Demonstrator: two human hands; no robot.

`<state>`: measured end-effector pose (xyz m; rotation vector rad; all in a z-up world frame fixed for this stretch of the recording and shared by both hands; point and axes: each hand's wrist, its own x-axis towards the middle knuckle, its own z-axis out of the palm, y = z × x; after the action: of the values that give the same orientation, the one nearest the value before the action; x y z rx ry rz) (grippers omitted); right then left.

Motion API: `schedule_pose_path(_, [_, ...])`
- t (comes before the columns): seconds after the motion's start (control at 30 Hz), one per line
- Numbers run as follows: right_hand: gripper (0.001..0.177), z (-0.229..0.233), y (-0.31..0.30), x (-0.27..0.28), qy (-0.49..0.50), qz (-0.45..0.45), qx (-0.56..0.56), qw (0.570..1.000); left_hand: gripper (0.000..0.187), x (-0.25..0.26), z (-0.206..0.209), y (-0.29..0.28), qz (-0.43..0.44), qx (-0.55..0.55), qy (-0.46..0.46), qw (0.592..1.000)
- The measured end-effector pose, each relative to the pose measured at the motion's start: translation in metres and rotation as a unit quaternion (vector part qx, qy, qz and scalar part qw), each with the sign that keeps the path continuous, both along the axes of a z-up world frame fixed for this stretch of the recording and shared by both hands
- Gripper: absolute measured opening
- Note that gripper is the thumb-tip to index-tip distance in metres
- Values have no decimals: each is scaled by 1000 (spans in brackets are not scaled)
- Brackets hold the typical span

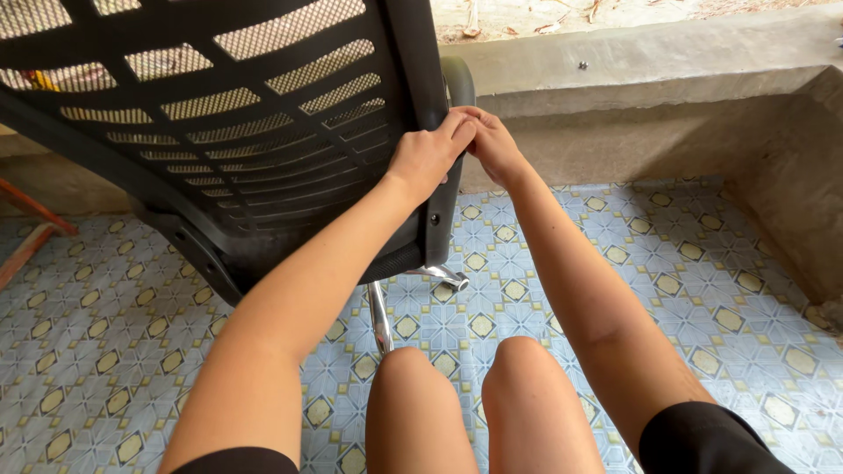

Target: The person disassembles a black office chair by removing the backrest. They kneel on the floor and use their hands to unscrew fasteners from the backrest, placing the screws on a nearby ledge. The backrest is then lifted off and set aside.

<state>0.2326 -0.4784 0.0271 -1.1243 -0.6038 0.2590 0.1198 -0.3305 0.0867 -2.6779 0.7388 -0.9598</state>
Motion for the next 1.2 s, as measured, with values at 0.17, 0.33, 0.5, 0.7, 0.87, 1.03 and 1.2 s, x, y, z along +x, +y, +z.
schedule_pose_path(0.17, [36,6,-3,-6,4,-13,22,1000,67,14,0,1,37,24,45,998])
schedule_pose_path(0.33, [34,9,-2,-10,-2,-1,27,1000,61,20,0,-8,69,43,24,996])
schedule_pose_path(0.5, [29,6,-6,-5,-25,20,9,999,60,20,2,-21,174,55,-40,982])
schedule_pose_path(0.7, [28,-2,-6,6,2,-1,12,1000,54,44,11,-28,214,94,52,971])
schedule_pose_path(0.87, [27,-3,-6,5,4,-13,17,1000,45,58,-5,-22,174,81,-6,981])
schedule_pose_path(1.03, [23,6,1,-26,-130,-123,14,984,46,56,-7,-20,155,67,-23,985])
schedule_pose_path(1.2, [21,-17,8,-94,-319,-502,-6,804,49,53,-8,-18,155,86,-27,984])
